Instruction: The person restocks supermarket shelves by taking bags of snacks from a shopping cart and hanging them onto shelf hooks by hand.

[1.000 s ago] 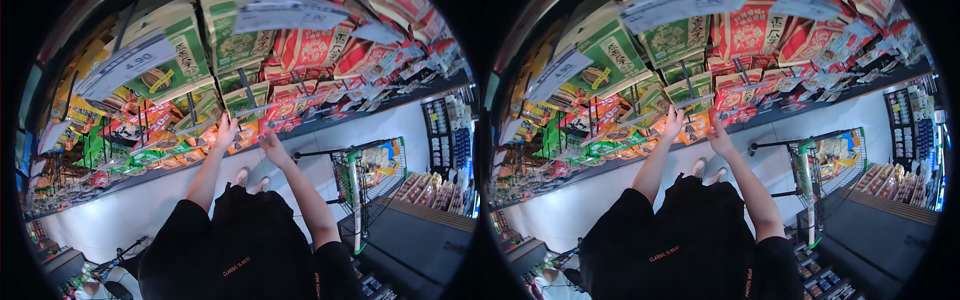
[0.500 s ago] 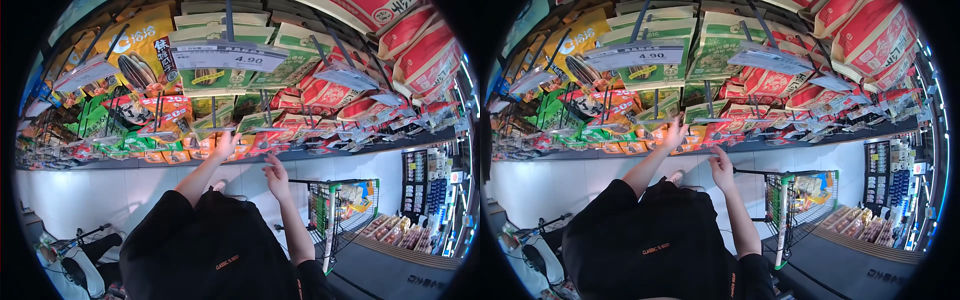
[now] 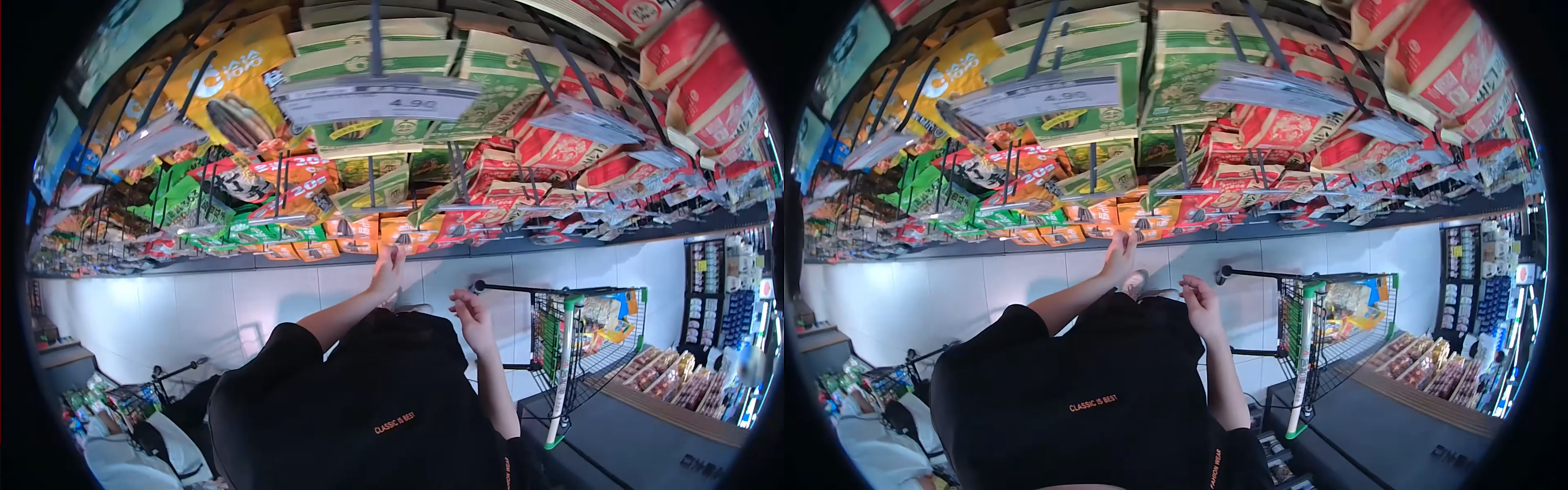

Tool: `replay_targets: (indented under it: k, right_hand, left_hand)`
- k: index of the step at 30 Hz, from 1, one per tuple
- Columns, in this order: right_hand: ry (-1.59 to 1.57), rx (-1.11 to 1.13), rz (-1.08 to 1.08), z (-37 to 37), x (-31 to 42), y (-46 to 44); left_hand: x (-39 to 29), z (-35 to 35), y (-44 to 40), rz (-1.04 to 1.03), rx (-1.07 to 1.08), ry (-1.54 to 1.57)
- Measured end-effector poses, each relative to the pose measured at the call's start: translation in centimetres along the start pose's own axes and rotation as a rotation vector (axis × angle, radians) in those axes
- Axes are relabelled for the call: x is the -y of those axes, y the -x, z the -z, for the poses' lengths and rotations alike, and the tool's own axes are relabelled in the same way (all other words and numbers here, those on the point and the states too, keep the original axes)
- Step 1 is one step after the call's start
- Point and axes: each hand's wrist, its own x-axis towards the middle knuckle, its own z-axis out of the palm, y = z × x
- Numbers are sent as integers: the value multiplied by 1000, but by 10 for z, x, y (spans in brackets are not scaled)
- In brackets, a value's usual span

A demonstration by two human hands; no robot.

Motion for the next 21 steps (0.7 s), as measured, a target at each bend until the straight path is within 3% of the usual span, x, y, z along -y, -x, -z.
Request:
replay_targets:
  k: [4, 8, 11, 15, 17, 21]
  right_hand:
    - [39, -84, -42, 14, -10, 28]
    - [163, -158, -42, 49, -8, 58]
    - [133, -379, -31, 93, -6, 94]
    - [117, -722, 75, 162, 0, 139]
    - [142, -887, 130, 199, 3, 162]
    - [175, -1012, 111, 273, 2, 209]
  left_hand:
    - [8, -7, 29, 10, 330, -180]
    - [10, -32, 50, -216, 663, -256]
    - [-27, -75, 58, -312, 972, -287]
    - [-80, -145, 78, -560, 996, -243]
    - [-117, -180, 90, -566, 973, -166]
    - [-183, -250, 120, -727, 899, -34]
